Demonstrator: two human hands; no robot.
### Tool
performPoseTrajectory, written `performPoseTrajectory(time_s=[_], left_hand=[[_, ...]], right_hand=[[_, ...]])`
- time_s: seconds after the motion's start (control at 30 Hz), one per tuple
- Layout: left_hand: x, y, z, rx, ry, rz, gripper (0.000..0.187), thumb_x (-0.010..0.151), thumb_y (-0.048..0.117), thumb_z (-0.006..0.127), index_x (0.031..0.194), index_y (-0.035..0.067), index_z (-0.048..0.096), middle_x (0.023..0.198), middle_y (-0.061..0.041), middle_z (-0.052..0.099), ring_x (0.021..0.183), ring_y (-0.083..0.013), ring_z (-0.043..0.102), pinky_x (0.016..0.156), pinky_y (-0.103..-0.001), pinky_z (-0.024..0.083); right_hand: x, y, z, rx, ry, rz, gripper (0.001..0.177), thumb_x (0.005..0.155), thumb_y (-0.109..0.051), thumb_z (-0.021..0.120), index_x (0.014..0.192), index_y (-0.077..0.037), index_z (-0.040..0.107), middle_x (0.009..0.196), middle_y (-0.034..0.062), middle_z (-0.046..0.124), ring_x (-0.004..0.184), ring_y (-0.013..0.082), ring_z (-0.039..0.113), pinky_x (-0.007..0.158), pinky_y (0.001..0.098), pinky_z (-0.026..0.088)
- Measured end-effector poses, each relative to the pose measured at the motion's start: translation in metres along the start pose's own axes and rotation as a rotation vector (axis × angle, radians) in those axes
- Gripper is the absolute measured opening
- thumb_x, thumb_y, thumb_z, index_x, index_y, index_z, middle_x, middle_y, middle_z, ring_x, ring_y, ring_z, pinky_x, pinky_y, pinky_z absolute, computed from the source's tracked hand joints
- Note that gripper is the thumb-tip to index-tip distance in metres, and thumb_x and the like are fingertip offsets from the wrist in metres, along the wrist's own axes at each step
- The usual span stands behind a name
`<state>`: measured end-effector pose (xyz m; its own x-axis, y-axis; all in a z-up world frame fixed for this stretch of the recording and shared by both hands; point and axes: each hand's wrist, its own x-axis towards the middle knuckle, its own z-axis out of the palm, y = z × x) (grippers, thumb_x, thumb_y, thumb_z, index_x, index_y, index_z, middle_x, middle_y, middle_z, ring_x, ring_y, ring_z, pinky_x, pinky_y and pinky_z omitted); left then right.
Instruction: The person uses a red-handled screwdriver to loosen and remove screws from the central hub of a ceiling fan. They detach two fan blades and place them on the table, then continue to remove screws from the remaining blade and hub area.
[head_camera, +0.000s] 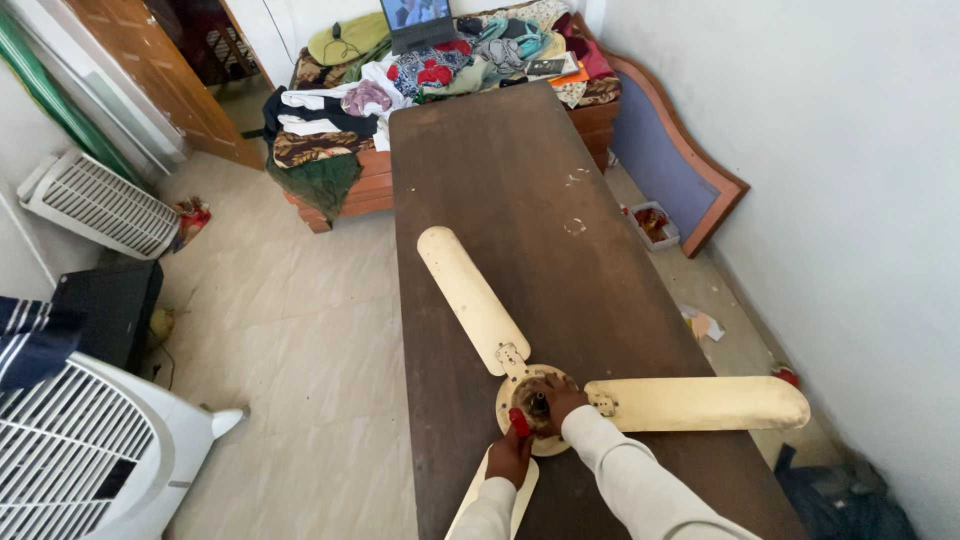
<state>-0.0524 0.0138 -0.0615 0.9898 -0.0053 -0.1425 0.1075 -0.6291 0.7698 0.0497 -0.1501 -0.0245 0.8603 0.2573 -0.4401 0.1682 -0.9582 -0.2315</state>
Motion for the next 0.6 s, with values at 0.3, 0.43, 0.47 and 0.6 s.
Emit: performPoseTrajectory(time_s=[0.3,0.43,0.47,0.6], left_hand=[[-0.059,-0.001,-0.001,0.014,0.013,0.009,0.032,0.096,0.027,0.065,0.124,0.011,0.066,0.095,-0.023,0.073,0.092,-0.0440,0.069,0.080,-0.053,0.055],[-0.057,0.000,-0.004,0.069,0.011,0.034,0.032,0.099,0.030,0.065,0.125,0.010,0.065,0.096,-0.023,0.073,0.092,-0.0438,0.069,0.081,-0.054,0.055],[-0.051,0.001,-0.007,0.088,0.020,0.069,0.034,0.098,0.029,0.065,0.127,0.011,0.064,0.096,-0.023,0.073,0.092,-0.0443,0.069,0.081,-0.054,0.055],[-0.055,-0.001,-0.004,0.051,0.037,0.101,0.033,0.096,0.027,0.065,0.126,0.014,0.065,0.094,-0.023,0.073,0.091,-0.0450,0.069,0.078,-0.054,0.055]], right_hand=[[-0.049,0.009,0.031,-0.008,0.012,-0.091,0.114,0.064,-0.051,0.095,0.159,-0.033,0.033,0.168,0.0118,0.026,0.151,0.0466,0.026,0.124,0.0479,0.029],[-0.060,0.010,0.026,0.324,0.192,-0.335,0.117,0.056,-0.043,0.095,0.155,-0.021,0.037,0.160,0.0204,0.037,0.148,0.0408,0.038,0.122,0.0440,0.034],[-0.060,0.007,0.020,0.304,0.231,-0.312,0.114,0.057,-0.042,0.096,0.153,-0.020,0.039,0.158,0.0217,0.037,0.147,0.0411,0.037,0.121,0.0438,0.034],[-0.088,-0.016,-0.002,0.395,0.457,-0.421,0.089,0.066,-0.034,0.089,0.144,-0.015,0.051,0.151,0.0228,0.048,0.139,0.0410,0.047,0.115,0.0453,0.041]])
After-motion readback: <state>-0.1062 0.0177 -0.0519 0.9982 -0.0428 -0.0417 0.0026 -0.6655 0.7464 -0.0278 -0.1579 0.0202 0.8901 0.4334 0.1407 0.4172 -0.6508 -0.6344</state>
